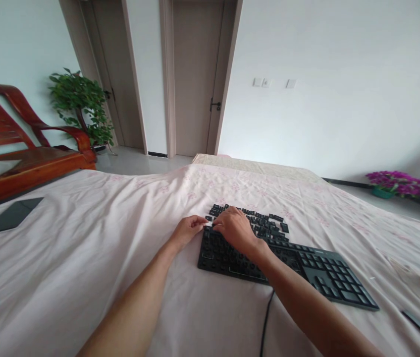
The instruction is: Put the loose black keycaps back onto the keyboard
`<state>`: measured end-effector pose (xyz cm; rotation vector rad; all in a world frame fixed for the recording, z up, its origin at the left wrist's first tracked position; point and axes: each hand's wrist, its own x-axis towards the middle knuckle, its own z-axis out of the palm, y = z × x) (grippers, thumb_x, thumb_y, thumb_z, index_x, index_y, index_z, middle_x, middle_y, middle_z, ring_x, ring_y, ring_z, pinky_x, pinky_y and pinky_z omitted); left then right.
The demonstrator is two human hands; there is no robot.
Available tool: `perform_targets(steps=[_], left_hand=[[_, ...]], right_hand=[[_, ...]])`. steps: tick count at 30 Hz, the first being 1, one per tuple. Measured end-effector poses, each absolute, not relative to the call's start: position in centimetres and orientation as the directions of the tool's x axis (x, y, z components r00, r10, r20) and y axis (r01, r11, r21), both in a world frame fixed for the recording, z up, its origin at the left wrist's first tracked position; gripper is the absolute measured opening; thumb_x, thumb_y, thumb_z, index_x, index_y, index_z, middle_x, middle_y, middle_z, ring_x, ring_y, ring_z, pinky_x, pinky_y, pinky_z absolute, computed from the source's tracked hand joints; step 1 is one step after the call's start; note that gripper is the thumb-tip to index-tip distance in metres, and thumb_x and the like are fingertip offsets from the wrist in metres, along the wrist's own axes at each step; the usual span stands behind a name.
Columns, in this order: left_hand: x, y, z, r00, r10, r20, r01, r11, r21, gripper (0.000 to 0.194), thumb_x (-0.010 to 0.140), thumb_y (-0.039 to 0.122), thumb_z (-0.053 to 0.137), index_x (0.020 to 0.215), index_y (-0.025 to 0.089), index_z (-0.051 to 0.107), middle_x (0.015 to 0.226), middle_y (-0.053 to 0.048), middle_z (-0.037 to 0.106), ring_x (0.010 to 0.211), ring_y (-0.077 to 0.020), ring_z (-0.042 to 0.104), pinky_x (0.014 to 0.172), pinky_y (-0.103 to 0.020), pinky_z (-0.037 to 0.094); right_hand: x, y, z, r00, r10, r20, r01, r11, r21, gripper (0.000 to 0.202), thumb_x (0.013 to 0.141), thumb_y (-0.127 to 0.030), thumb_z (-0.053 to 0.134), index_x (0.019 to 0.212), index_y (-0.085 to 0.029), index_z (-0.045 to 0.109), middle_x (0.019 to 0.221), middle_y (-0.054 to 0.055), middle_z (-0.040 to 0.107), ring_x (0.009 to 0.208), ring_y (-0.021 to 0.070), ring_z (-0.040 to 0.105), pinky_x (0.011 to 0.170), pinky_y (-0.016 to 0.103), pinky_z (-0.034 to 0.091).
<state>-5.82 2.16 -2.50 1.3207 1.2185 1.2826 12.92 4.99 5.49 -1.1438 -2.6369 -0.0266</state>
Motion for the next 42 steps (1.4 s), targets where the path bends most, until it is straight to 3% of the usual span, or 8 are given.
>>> perform_targets(steps=[15,22,34,42], left_hand=[[-5.8,1.9,-2.1,-0.011,0.992,0.123,0.068,-0.122,0.99,0.025,0.073,0.026,0.067,0.095,0.013,0.07,0.096,-0.008,0.072,0.092,-0.0208,0.064,0.089,-0.034,0.045],[-5.9,2.2,-2.6,-0.003,0.991,0.13,0.065,-0.13,0.989,0.026,0.074,0.026,0.066,0.096,0.013,0.07,0.095,-0.009,0.072,0.09,-0.02,0.064,0.087,-0.033,0.046],[-5.9,2.3,-2.7,0.001,0.991,0.137,0.056,-0.137,0.989,0.027,0.073,0.028,0.067,0.096,0.013,0.07,0.097,-0.009,0.072,0.092,-0.0207,0.064,0.088,-0.034,0.046],[-5.9,2.4,-3.0,0.008,0.99,0.141,0.062,-0.141,0.988,0.028,0.073,0.028,0.067,0.096,0.013,0.069,0.096,-0.009,0.072,0.091,-0.0204,0.064,0.087,-0.032,0.046]], right_hand=[[12.2,2.3,3.8,-0.717,0.65,0.252,0.686,0.723,0.087,0.014,0.087,-0.028,0.059,0.084,-0.022,0.072,0.095,0.006,0.068,0.1,0.0235,0.045,0.08,0.034,0.032],[11.6,1.9,3.5,-0.734,0.635,0.24,0.677,0.712,0.185,0.019,0.088,-0.018,0.054,0.08,-0.017,0.071,0.09,0.01,0.066,0.098,0.0242,0.046,0.076,0.035,0.032],[12.2,1.9,3.2,-0.721,0.638,0.27,0.68,0.726,0.102,0.015,0.088,-0.021,0.056,0.082,-0.019,0.069,0.092,0.007,0.066,0.098,0.0224,0.047,0.079,0.035,0.032],[11.7,1.5,3.3,-0.731,0.641,0.235,0.679,0.717,0.156,0.02,0.089,-0.019,0.052,0.08,-0.017,0.07,0.092,0.01,0.066,0.097,0.0245,0.047,0.077,0.036,0.033]])
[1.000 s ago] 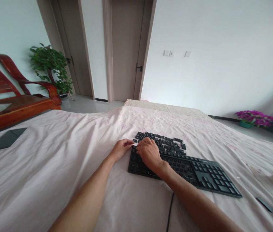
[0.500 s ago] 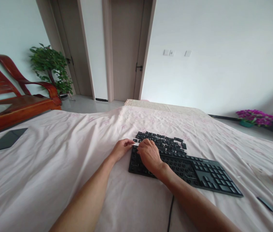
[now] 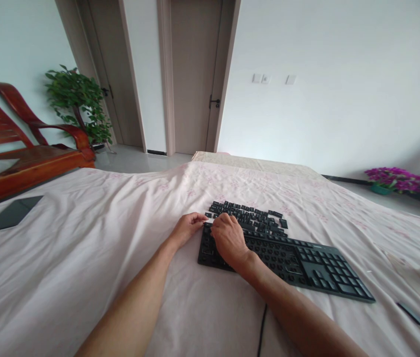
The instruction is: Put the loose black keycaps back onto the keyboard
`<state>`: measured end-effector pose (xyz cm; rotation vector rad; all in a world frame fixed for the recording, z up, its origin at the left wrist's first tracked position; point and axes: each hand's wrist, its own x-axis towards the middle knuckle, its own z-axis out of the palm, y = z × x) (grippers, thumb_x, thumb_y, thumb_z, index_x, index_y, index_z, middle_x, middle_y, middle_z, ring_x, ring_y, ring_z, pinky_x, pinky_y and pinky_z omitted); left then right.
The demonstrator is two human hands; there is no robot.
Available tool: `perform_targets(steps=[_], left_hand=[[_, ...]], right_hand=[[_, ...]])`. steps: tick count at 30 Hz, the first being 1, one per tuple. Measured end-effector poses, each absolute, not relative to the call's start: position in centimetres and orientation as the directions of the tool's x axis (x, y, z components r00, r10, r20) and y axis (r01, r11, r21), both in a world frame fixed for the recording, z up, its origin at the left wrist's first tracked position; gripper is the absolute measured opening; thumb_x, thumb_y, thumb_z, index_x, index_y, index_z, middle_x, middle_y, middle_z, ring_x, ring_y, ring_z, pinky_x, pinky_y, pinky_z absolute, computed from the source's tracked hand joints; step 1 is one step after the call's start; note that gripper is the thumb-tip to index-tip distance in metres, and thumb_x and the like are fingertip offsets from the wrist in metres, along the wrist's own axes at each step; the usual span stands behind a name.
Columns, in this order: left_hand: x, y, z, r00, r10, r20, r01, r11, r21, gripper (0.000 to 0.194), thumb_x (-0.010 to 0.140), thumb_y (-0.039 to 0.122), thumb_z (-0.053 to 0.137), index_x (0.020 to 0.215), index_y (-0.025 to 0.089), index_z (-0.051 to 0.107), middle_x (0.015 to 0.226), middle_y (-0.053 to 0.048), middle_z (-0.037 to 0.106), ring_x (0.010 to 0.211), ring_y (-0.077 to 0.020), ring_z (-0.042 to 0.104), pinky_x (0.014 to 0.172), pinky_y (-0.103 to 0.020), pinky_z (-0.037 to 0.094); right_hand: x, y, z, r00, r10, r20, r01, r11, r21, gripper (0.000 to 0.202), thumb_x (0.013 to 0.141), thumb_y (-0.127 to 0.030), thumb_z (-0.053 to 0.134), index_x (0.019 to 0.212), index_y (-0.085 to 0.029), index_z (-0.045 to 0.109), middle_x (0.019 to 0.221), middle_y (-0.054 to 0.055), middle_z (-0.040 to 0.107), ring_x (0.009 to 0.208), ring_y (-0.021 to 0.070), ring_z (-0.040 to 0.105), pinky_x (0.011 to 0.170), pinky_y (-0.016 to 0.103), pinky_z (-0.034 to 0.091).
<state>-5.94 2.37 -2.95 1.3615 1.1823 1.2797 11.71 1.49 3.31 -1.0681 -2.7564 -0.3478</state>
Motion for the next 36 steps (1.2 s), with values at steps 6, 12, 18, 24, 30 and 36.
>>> perform_targets(steps=[6,12,18,24,30,36], left_hand=[[-5.9,2.2,-2.7,0.012,0.99,0.142,0.078,-0.142,0.987,0.028,0.074,0.027,0.066,0.097,0.013,0.069,0.096,-0.009,0.072,0.092,-0.0207,0.064,0.087,-0.033,0.046],[-5.7,2.0,-2.3,0.017,0.991,0.132,0.098,-0.133,0.986,0.027,0.074,0.026,0.064,0.097,0.012,0.069,0.095,-0.009,0.072,0.091,-0.0208,0.064,0.087,-0.033,0.046],[-5.7,1.9,-2.1,0.037,0.99,0.136,0.104,-0.139,0.985,0.028,0.075,0.027,0.064,0.098,0.012,0.069,0.099,-0.01,0.072,0.095,-0.0218,0.064,0.091,-0.035,0.045],[-5.6,1.7,-2.0,0.03,0.989,0.141,0.125,-0.144,0.982,0.026,0.073,0.025,0.065,0.097,0.014,0.07,0.098,-0.009,0.073,0.095,-0.0218,0.065,0.09,-0.034,0.045],[-5.7,2.0,-2.5,-0.013,0.991,0.134,0.125,-0.131,0.983,0.026,0.073,0.027,0.065,0.096,0.015,0.07,0.098,-0.009,0.073,0.094,-0.022,0.065,0.089,-0.035,0.046],[-5.7,2.1,-2.7,-0.014,0.991,0.131,0.122,-0.128,0.984,0.026,0.076,0.028,0.064,0.097,0.015,0.07,0.1,-0.009,0.072,0.096,-0.0217,0.065,0.092,-0.035,0.045]], right_hand=[[11.5,1.2,3.4,-0.729,0.651,0.211,0.684,0.707,0.179,0.021,0.089,-0.016,0.05,0.083,-0.016,0.07,0.094,0.012,0.066,0.098,0.0251,0.047,0.079,0.037,0.034],[11.1,0.2,3.2,-0.736,0.651,0.188,0.677,0.696,0.238,0.023,0.085,-0.011,0.049,0.095,-0.01,0.07,0.099,0.016,0.064,0.098,0.0269,0.046,0.079,0.038,0.037],[11.1,-0.8,2.2,-0.759,0.621,0.197,0.65,0.706,0.282,0.03,0.083,-0.009,0.049,0.107,-0.006,0.068,0.116,0.019,0.06,0.12,0.0298,0.039,0.101,0.042,0.029],[12.5,0.5,2.9,-0.763,0.622,0.175,0.644,0.756,0.117,0.033,0.083,-0.01,0.047,0.109,-0.012,0.068,0.117,0.013,0.063,0.126,0.0248,0.039,0.106,0.037,0.027],[14.7,7.6,4.4,-0.547,0.797,0.256,0.8,0.588,-0.119,0.037,0.087,-0.013,0.044,0.11,-0.026,0.07,0.113,0.003,0.067,0.109,0.0174,0.051,0.092,0.026,0.036],[14.8,13.7,4.8,-0.372,0.907,0.197,0.919,0.389,-0.058,0.027,0.085,-0.024,0.05,0.097,-0.025,0.075,0.111,0.006,0.066,0.11,0.023,0.047,0.086,0.03,0.036]])
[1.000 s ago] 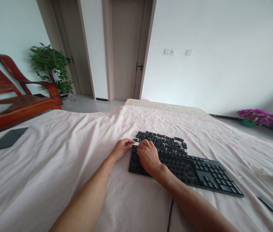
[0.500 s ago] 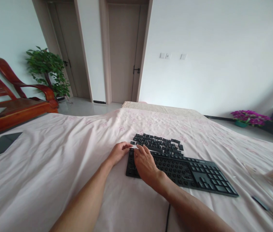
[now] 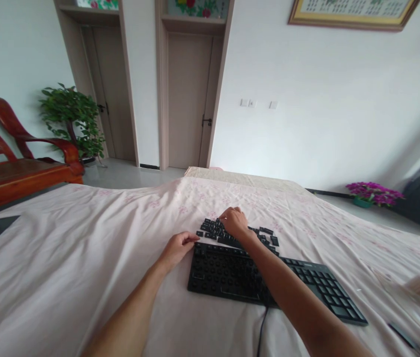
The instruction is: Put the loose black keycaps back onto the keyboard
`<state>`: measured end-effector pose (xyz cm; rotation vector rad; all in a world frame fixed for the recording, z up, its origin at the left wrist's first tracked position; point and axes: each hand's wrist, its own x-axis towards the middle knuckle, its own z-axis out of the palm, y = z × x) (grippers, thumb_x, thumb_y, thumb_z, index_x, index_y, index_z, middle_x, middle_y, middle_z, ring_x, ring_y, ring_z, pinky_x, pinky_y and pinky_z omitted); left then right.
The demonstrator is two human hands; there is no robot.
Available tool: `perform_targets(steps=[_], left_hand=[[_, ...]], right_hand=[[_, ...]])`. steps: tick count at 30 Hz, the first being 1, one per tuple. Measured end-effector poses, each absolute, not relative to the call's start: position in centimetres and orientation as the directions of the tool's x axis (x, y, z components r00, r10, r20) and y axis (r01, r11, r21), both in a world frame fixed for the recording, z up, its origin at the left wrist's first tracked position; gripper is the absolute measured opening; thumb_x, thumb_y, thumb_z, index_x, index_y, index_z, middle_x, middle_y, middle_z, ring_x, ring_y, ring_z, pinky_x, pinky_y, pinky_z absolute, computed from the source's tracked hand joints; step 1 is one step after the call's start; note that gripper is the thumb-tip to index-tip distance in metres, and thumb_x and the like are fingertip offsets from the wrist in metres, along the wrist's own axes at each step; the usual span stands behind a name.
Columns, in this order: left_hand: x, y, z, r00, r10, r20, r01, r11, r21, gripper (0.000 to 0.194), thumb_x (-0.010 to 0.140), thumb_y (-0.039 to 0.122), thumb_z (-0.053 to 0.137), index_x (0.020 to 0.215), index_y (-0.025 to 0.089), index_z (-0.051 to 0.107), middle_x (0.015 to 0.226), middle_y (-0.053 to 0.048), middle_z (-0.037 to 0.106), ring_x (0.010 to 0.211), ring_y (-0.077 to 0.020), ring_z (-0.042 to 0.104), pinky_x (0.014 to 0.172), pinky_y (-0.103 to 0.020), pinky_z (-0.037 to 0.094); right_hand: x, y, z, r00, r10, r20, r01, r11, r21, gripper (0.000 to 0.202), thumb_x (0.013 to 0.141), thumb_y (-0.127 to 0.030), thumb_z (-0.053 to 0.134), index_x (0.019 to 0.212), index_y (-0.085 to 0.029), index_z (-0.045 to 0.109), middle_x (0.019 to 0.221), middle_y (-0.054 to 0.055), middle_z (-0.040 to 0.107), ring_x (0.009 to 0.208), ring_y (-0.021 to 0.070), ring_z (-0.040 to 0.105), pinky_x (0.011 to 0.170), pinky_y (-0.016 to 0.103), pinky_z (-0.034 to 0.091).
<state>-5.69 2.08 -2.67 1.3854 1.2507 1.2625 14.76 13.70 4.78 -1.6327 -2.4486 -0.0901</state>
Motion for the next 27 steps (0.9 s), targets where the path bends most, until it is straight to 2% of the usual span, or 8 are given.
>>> perform_targets(steps=[3,14,27], left_hand=[[-5.7,2.0,-2.5,-0.01,0.992,0.127,0.136,-0.125,0.983,0.025,0.076,0.027,0.063,0.097,0.015,0.07,0.1,-0.009,0.073,0.097,-0.0216,0.065,0.093,-0.035,0.045],[-5.7,2.2,-2.7,-0.008,0.992,0.126,0.124,-0.124,0.984,0.025,0.076,0.028,0.065,0.097,0.017,0.071,0.1,-0.008,0.073,0.098,-0.0218,0.065,0.093,-0.035,0.045],[-6.0,2.4,-3.0,-0.005,0.992,0.127,0.142,-0.125,0.982,0.025,0.078,0.024,0.061,0.1,0.016,0.07,0.104,-0.009,0.072,0.1,-0.0213,0.064,0.095,-0.036,0.045]], right_hand=[[14.2,15.2,4.4,-0.371,0.911,0.18,0.924,0.381,-0.026,0.026,0.084,-0.025,0.051,0.093,-0.023,0.076,0.11,0.009,0.065,0.108,0.0241,0.046,0.086,0.032,0.034],[12.5,17.9,3.7,-0.368,0.925,0.098,0.929,0.361,0.084,0.024,0.08,-0.026,0.059,0.096,-0.018,0.074,0.113,0.014,0.064,0.111,0.0261,0.044,0.087,0.034,0.031],[11.9,19.4,2.7,-0.319,0.948,0.018,0.946,0.317,0.075,0.024,0.079,-0.025,0.06,0.097,-0.015,0.073,0.106,0.015,0.068,0.115,0.0286,0.043,0.087,0.036,0.029]])
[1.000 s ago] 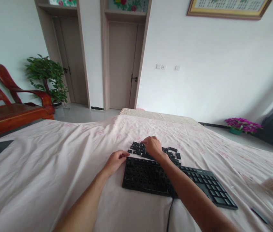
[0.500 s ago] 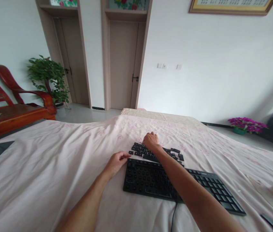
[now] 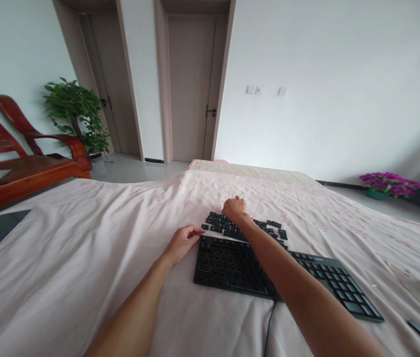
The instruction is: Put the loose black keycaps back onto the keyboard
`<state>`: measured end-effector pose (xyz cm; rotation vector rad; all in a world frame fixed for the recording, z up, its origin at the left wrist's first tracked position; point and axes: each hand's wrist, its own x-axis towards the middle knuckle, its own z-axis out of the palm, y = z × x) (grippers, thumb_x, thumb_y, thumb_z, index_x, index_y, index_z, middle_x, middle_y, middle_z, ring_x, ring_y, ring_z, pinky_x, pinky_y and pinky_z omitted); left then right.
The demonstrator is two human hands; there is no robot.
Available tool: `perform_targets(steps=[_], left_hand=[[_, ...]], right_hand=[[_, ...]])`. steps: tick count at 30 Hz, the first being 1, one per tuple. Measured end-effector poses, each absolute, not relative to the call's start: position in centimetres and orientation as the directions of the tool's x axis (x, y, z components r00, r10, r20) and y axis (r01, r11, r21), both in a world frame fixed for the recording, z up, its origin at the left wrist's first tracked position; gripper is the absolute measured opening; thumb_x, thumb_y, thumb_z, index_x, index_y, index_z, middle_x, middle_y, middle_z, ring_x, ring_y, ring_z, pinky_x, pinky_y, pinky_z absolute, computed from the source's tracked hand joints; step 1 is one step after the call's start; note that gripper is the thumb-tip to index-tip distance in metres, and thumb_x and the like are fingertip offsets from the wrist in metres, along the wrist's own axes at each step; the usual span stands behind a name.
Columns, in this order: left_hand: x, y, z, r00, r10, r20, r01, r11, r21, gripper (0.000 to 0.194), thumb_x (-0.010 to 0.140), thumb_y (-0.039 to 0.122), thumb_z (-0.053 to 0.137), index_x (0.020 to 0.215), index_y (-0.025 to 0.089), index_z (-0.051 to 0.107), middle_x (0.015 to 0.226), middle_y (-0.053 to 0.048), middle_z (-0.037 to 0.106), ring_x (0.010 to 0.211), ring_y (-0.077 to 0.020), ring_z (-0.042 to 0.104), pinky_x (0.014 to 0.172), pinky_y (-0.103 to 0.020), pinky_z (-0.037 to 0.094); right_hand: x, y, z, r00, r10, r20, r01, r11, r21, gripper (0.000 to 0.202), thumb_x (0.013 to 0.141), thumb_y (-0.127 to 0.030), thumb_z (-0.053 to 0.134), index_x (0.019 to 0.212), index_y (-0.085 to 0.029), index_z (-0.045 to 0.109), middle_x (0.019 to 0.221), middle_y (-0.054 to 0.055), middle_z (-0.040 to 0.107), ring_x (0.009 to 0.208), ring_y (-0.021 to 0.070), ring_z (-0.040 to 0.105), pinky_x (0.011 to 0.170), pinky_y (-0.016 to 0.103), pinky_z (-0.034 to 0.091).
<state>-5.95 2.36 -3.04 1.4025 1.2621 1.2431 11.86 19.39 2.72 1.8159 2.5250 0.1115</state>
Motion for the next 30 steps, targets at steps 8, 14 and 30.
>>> perform_targets(steps=[8,14,30], left_hand=[[-5.9,2.4,-2.8,-0.005,0.993,0.118,0.148,-0.116,0.982,0.024,0.077,0.02,0.061,0.099,0.014,0.07,0.105,-0.009,0.072,0.099,-0.0209,0.065,0.093,-0.034,0.045],[-5.9,2.3,-2.8,-0.003,0.993,0.115,0.144,-0.113,0.983,0.024,0.077,0.02,0.061,0.099,0.015,0.07,0.104,-0.009,0.072,0.099,-0.0208,0.064,0.093,-0.034,0.046],[-5.9,2.4,-3.1,-0.002,0.993,0.12,0.135,-0.119,0.984,0.026,0.075,0.024,0.063,0.099,0.013,0.069,0.097,-0.009,0.072,0.093,-0.0203,0.065,0.087,-0.033,0.046]], right_hand=[[11.5,20.0,2.6,-0.295,0.955,-0.009,0.954,0.295,0.048,0.025,0.082,-0.024,0.056,0.097,-0.012,0.073,0.106,0.016,0.068,0.116,0.0288,0.044,0.089,0.037,0.029],[11.5,19.8,2.7,-0.289,0.957,-0.004,0.957,0.289,0.021,0.025,0.077,-0.024,0.063,0.099,-0.017,0.073,0.108,0.014,0.068,0.115,0.0286,0.046,0.088,0.035,0.03],[14.4,7.7,5.0,-0.531,0.76,0.375,0.764,0.621,-0.176,0.019,0.087,-0.037,0.058,0.096,-0.032,0.074,0.1,-0.002,0.071,0.101,0.02,0.052,0.087,0.029,0.031]])
